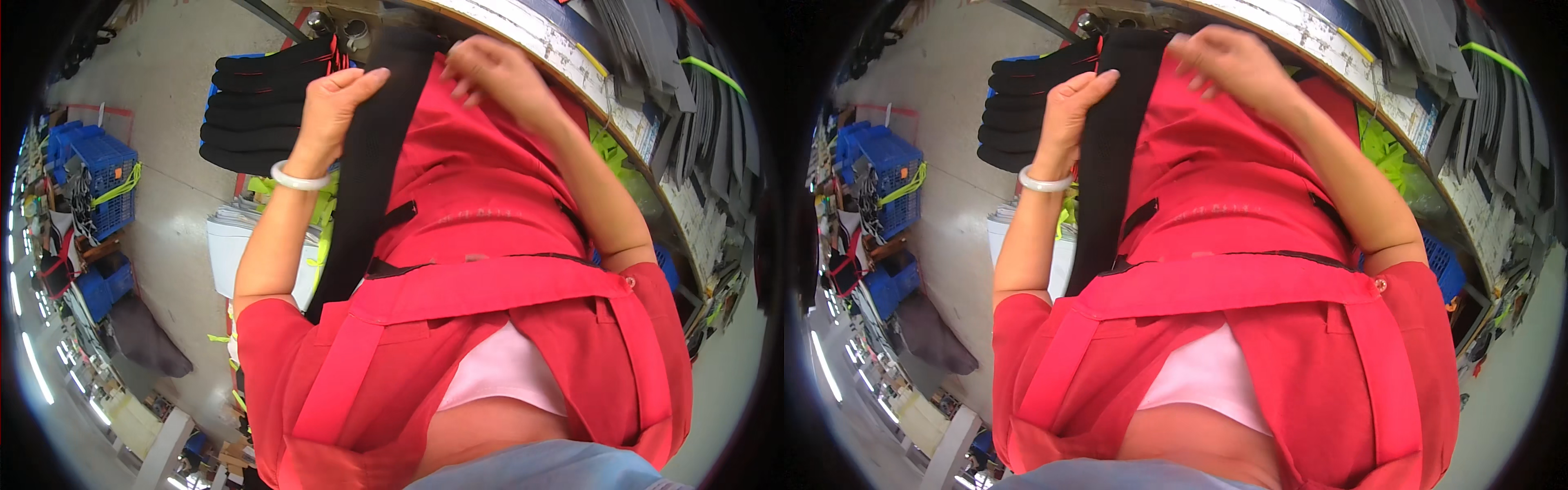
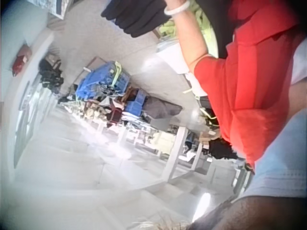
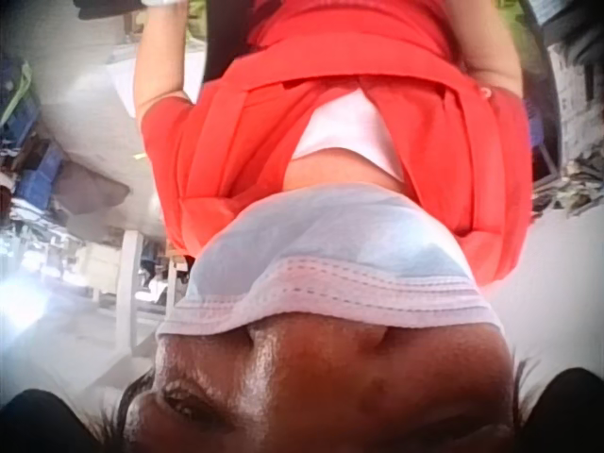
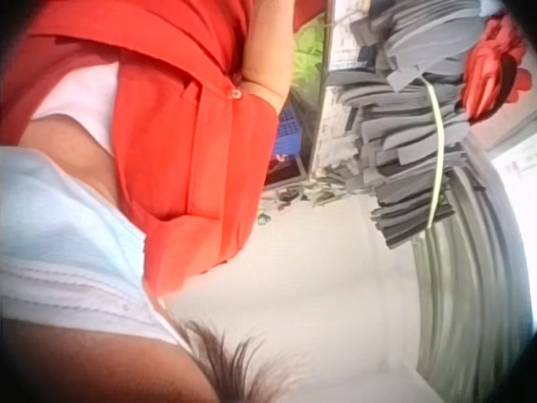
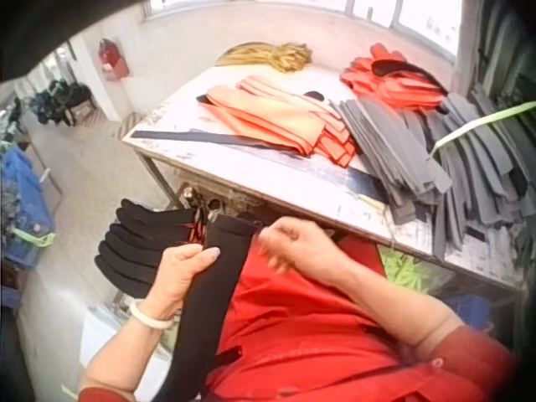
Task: Inspecting and manually pinning or stitching black and red fabric straps at a workbench.
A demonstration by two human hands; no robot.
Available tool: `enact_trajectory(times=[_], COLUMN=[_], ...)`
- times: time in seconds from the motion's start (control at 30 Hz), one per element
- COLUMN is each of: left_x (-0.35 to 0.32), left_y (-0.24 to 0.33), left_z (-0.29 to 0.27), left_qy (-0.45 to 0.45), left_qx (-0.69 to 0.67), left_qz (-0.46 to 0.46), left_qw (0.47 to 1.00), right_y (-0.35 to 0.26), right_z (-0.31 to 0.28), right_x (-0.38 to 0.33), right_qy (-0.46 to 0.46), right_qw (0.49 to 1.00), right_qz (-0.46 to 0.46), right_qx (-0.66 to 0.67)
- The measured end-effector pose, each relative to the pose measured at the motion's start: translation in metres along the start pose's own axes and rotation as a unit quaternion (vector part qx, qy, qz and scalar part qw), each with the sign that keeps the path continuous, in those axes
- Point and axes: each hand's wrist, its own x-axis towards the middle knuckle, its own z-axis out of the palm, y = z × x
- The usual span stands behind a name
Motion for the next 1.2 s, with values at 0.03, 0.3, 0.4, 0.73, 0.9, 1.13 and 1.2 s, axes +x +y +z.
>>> enact_trajectory(times=[0.03, 0.3, 0.4, 0.73, 0.9, 1.13, 1.2], left_x=[0.002, 0.024, 0.023, 0.029, 0.026, 0.018, 0.017], left_y=[-0.012, -0.002, -0.013, -0.013, -0.015, -0.017, -0.019], left_z=[-0.001, -0.003, 0.002, 0.009, 0.003, 0.008, 0.012], left_qy=[-0.004, -0.044, -0.057, -0.058, -0.094, -0.111, -0.119], left_qx=[0.021, -0.044, -0.006, 0.082, 0.085, 0.093, 0.111], left_qz=[0.033, 0.033, 0.053, 0.145, 0.081, -0.019, -0.033], left_qw=[0.999, 0.997, 0.997, 0.984, 0.989, 0.989, 0.986], right_y=[0.009, 0.015, 0.018, 0.026, 0.028, 0.032, 0.032], right_z=[0.014, 0.040, 0.040, 0.040, 0.035, 0.029, 0.028], right_x=[-0.005, -0.001, 0.000, 0.001, -0.006, 0.000, 0.002], right_qy=[-0.009, 0.011, 0.036, 0.038, 0.014, 0.056, 0.076], right_qw=[1.000, 0.993, 0.992, 0.987, 0.984, 0.998, 0.991], right_qz=[-0.008, 0.006, 0.012, 0.011, 0.058, -0.021, -0.089], right_qx=[0.012, 0.115, 0.119, 0.157, 0.169, 0.003, -0.060])
